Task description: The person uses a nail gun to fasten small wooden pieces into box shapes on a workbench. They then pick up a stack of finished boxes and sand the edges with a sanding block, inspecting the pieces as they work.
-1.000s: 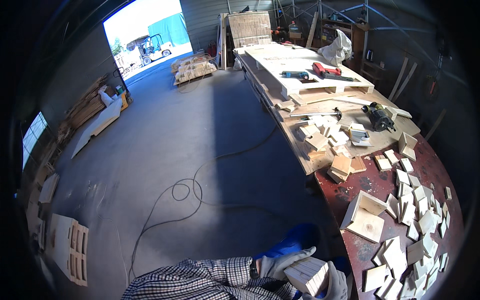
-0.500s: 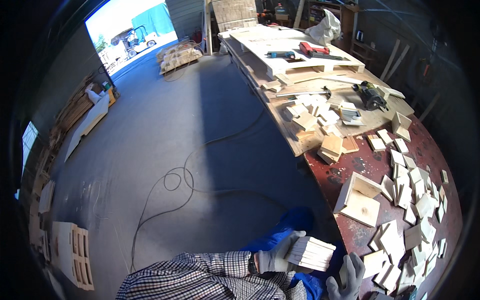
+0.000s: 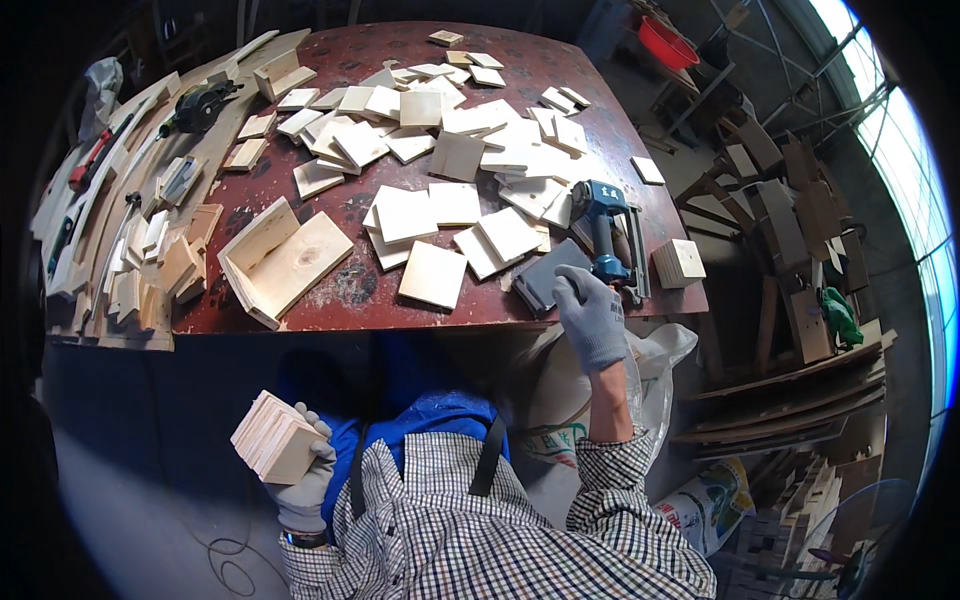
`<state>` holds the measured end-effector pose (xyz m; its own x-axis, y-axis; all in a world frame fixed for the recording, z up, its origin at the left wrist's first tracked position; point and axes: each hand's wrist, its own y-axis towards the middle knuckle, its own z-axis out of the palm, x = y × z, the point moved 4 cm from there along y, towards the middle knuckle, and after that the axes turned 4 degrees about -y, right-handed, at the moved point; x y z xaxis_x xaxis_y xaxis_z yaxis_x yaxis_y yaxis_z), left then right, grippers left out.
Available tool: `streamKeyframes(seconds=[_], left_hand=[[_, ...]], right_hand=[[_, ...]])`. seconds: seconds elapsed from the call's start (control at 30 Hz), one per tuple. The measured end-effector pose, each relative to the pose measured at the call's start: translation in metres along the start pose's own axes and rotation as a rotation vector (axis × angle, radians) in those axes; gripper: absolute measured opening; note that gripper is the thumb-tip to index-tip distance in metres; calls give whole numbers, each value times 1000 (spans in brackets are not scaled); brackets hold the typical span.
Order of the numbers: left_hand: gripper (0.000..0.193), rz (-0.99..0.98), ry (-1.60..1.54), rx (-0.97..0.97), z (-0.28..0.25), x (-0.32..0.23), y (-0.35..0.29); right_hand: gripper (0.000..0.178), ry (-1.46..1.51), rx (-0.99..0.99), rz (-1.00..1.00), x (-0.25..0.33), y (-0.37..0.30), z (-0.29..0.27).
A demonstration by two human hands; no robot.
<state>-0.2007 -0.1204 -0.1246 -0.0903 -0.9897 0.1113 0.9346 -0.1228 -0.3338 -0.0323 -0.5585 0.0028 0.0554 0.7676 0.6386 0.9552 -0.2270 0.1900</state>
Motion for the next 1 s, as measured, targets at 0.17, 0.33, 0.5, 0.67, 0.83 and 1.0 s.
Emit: streamKeyframes(seconds=[0.17, 0.33, 0.5, 0.67, 0.83, 1.0], left_hand=[[74, -46, 8, 103, 1, -1, 1], [70, -72, 50, 11, 15, 2, 11], [71, 3, 102, 22, 18, -3, 9], [76, -20, 122, 60, 23, 0, 14], [76, 11, 116, 12, 37, 8, 15], [74, -18, 102, 20, 38, 11, 18]], right_hand=[[47, -381, -88, 109, -18, 10, -6], [82, -576, -96, 204, -14, 16, 23], [94, -595, -89, 248, -4, 33, 59], [101, -657, -88, 269, -24, 44, 71], [100, -708, -124, 192, -40, 48, 80], [100, -698, -124, 179, -46, 48, 78]])
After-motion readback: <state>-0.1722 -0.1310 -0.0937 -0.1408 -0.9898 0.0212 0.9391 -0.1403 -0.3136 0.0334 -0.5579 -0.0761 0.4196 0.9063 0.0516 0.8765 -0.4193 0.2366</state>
